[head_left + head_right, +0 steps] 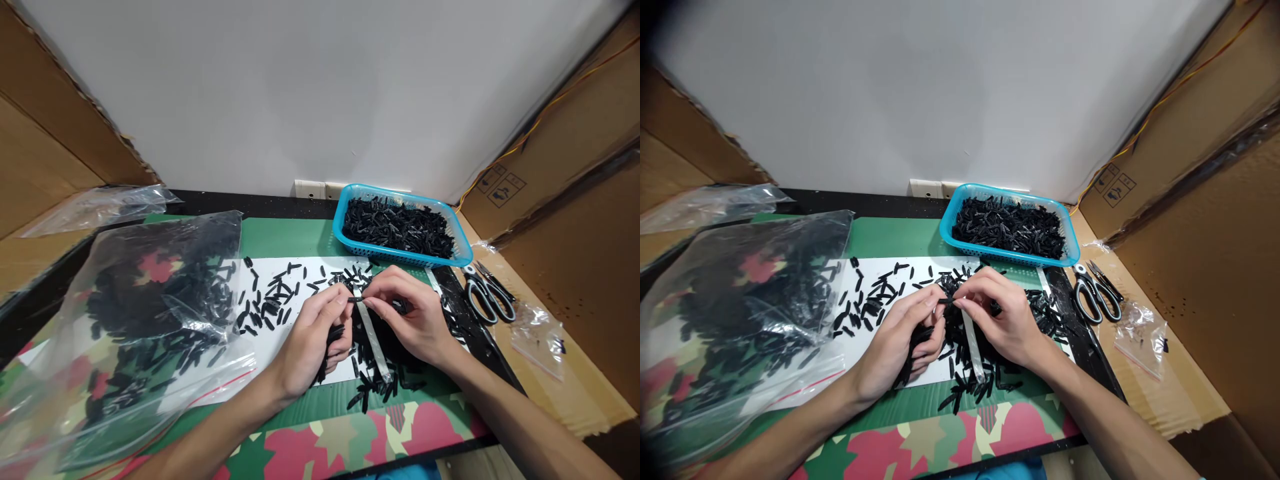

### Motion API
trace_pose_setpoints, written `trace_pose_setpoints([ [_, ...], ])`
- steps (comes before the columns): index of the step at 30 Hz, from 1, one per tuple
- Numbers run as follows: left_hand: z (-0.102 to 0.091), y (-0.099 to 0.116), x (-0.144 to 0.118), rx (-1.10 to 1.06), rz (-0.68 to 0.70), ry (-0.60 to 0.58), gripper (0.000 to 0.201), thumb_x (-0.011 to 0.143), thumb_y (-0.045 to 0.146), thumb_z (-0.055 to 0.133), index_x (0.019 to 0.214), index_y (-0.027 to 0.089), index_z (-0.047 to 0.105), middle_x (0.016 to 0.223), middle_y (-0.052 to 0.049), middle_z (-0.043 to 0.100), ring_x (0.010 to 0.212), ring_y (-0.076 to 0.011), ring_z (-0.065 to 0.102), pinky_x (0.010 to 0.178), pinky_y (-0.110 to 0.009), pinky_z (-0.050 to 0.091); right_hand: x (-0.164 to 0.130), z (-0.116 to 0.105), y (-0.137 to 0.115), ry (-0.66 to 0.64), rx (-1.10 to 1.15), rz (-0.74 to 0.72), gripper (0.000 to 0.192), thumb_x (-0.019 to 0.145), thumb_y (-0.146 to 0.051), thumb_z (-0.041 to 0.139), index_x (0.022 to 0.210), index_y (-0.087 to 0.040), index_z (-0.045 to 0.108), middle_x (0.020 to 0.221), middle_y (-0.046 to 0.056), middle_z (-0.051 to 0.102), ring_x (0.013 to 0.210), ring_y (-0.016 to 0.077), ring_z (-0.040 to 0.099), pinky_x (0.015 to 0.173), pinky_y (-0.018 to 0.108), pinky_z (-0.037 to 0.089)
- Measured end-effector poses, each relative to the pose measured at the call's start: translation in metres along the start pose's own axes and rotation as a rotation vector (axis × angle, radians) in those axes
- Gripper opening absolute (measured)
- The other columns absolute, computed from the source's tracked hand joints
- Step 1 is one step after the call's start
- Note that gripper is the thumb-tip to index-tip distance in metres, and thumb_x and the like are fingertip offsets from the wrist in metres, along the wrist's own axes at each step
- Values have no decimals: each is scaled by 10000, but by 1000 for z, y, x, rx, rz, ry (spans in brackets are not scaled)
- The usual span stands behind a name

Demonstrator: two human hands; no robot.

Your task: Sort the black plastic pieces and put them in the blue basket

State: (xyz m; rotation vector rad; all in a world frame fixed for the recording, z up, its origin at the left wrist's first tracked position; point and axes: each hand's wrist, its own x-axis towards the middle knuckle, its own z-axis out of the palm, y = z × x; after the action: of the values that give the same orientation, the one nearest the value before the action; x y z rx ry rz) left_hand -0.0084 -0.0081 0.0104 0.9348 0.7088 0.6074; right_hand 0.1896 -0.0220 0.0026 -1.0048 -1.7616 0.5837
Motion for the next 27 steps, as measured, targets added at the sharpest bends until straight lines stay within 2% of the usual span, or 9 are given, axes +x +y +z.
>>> trace_pose_setpoints([
  [7, 1, -1, 0, 36, 40, -3, 390, 1045, 570, 497, 855, 240, 410, 508, 110, 404, 379, -50, 274, 361, -118, 266, 0, 1, -1, -64, 10, 67, 65, 1037, -237, 635, 1001, -205, 680, 902, 27, 669, 723, 146, 611, 651, 278, 500],
  [27, 2, -4, 1, 64, 86, 13, 438, 1066, 545, 480, 788, 208, 450, 497, 99, 396, 382, -31, 290, 376, -111, 268, -2, 0, 1, -96, -40, 25, 117, 1054, -215, 604, 964, -194, 678, 860, 18, 658, 747, 147, 607, 685, 270, 474],
])
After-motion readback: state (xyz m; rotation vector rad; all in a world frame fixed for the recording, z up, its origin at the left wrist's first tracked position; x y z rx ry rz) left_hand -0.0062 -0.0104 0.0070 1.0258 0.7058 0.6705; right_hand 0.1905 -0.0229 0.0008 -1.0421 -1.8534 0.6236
